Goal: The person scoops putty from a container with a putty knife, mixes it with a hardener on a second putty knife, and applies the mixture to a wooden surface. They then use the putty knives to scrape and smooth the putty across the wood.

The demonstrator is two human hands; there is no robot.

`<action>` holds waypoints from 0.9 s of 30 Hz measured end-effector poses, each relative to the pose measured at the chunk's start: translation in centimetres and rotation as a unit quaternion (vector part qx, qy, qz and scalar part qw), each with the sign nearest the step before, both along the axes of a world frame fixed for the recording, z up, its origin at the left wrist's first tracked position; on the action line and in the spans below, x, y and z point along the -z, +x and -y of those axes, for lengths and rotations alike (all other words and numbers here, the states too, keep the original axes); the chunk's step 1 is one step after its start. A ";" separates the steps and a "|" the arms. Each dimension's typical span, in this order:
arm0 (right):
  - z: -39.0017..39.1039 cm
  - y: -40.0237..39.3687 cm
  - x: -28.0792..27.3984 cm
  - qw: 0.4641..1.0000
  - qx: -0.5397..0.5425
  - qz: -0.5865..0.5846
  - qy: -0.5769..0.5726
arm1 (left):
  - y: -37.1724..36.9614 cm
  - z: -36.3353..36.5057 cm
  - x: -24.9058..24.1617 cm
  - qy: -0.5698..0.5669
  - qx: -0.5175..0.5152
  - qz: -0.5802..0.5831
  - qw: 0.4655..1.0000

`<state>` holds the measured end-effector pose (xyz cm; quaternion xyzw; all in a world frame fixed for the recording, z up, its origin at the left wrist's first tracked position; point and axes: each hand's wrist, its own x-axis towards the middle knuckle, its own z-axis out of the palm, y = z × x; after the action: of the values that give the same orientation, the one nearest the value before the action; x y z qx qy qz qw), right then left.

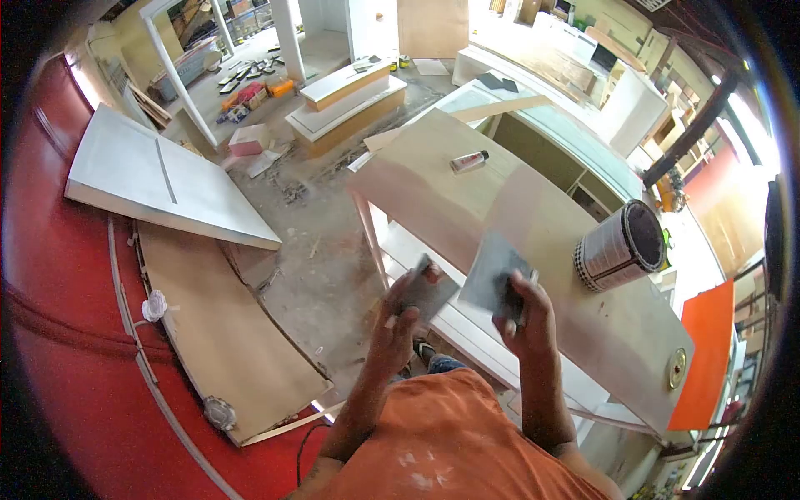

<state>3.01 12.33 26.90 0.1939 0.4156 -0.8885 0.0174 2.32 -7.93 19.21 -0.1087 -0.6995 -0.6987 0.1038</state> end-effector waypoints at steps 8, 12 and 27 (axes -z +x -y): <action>3.1 -1.2 -3.6 0.997 -0.063 -0.020 0.028 | -3.7 -2.0 -1.6 -0.123 0.000 -0.223 0.967; 0.5 -2.4 -4.5 0.991 -0.132 -0.021 -0.011 | -5.7 -0.6 -0.6 -0.321 0.058 -0.362 0.873; -2.0 -6.8 -1.3 0.975 -0.217 -0.047 -0.019 | -7.6 -0.9 -1.5 -0.251 -0.043 -0.283 0.925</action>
<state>-3.81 14.29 28.17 0.0566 0.4308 -0.8797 0.1934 -5.25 -7.00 20.70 -0.2945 -0.7973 -0.4354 0.2965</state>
